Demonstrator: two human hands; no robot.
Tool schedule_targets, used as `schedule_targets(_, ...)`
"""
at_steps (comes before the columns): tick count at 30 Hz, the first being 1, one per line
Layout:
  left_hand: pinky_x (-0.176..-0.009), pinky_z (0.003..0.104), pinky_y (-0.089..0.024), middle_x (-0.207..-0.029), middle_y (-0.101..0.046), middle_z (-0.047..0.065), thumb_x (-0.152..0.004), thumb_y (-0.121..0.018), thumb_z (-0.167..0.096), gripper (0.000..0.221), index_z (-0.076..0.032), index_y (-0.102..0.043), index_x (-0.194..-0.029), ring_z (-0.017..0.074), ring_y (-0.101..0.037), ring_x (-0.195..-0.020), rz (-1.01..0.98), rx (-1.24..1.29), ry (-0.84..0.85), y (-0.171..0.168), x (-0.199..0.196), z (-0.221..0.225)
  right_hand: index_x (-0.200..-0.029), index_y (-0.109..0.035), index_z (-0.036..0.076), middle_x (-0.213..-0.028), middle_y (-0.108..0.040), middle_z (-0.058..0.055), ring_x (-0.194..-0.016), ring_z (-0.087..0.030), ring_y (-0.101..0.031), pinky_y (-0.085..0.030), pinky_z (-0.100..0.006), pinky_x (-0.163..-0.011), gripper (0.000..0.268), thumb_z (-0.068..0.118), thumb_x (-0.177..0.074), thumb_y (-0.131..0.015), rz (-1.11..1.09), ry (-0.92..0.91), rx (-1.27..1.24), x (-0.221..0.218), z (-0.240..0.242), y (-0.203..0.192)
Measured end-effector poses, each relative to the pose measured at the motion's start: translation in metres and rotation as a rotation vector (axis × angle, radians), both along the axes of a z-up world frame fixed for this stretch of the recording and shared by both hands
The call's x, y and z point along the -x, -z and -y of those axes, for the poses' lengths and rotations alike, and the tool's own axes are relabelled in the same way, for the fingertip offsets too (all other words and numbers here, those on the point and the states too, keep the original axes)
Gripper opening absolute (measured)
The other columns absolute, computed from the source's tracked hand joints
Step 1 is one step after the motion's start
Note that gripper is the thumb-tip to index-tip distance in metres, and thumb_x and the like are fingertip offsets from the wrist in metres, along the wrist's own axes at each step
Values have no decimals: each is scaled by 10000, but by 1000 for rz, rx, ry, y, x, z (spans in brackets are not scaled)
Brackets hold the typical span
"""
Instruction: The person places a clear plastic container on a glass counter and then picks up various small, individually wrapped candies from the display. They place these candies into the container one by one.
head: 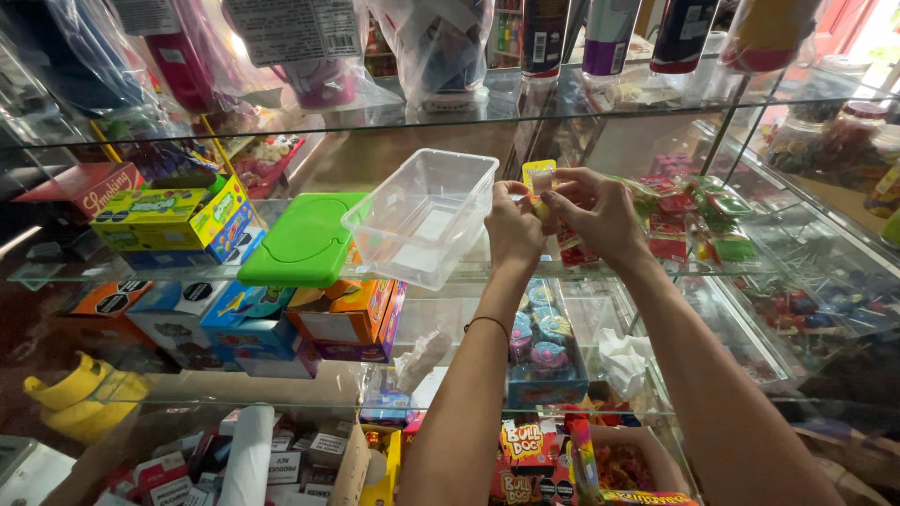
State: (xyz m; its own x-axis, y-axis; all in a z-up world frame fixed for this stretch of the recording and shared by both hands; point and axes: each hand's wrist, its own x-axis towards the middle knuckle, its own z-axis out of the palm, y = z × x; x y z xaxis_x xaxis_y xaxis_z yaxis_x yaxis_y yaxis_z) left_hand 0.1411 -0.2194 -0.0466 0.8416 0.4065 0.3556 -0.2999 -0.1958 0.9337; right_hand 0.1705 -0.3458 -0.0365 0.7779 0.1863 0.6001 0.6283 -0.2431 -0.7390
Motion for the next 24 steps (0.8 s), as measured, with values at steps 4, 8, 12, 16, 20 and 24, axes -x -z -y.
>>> schedule_targets(4, -746, 453, -636, -1015, -727, 326, -976, -523, -28, 175, -89, -571, -1133, 446, -741, -933, -4, 1, 2, -5, 9, 1, -1279, -711, 91, -996, -769, -150, -970, -255, -747, -598, -371, -852, 425, 255, -903, -825, 3, 3, 26, 5, 0, -2)
schedule_targets(8, -734, 463, -636, -1017, -720, 341, -984, -523, -29, 157, -68, -571, -1129, 452, -741, -923, 31, 18, 21, -1, 1, 0, -1282, -699, 61, -987, -756, -185, -958, -270, -745, -599, -396, -836, 407, 168, -907, -817, 38, -28, -25, -3, 1, 2)
schedule_targets(12, -734, 456, -623, -969, -758, 239, -995, -527, -67, 130, -146, -596, -1072, 411, -750, -914, 59, -14, 4, -2, 3, 0, -1265, -707, 71, -974, -763, -169, -936, -252, -747, -608, -392, -821, 373, 158, -919, -815, 36, -46, -82, 5, 2, -4)
schedule_targets(16, -736, 426, -624, -965, -758, 218, -997, -520, -59, 148, -161, -594, -1075, 385, -755, -911, 88, 33, 43, -8, 10, 0, -1273, -698, 59, -963, -762, -170, -924, -228, -736, -603, -379, -833, 372, 108, -922, -810, 41, -38, -120, -5, 3, -1)
schedule_targets(20, -761, 472, -614, -984, -754, 239, -988, -484, -15, 199, -152, -587, -1089, 435, -738, -947, 104, 22, 49, -10, 9, 0, -1284, -697, 87, -951, -762, -128, -902, -181, -729, -598, -340, -839, 406, 126, -905, -837, 63, -35, -133, -9, 3, 0)
schedule_targets(24, -727, 424, -612, -999, -762, 200, -989, -506, -33, 161, -156, -565, -1073, 377, -755, -912, 88, 72, 57, -13, 8, -2, -1304, -686, 73, -955, -752, -142, -894, -181, -721, -609, -347, -825, 417, 109, -913, -827, 68, -33, -152, -12, 2, 1)
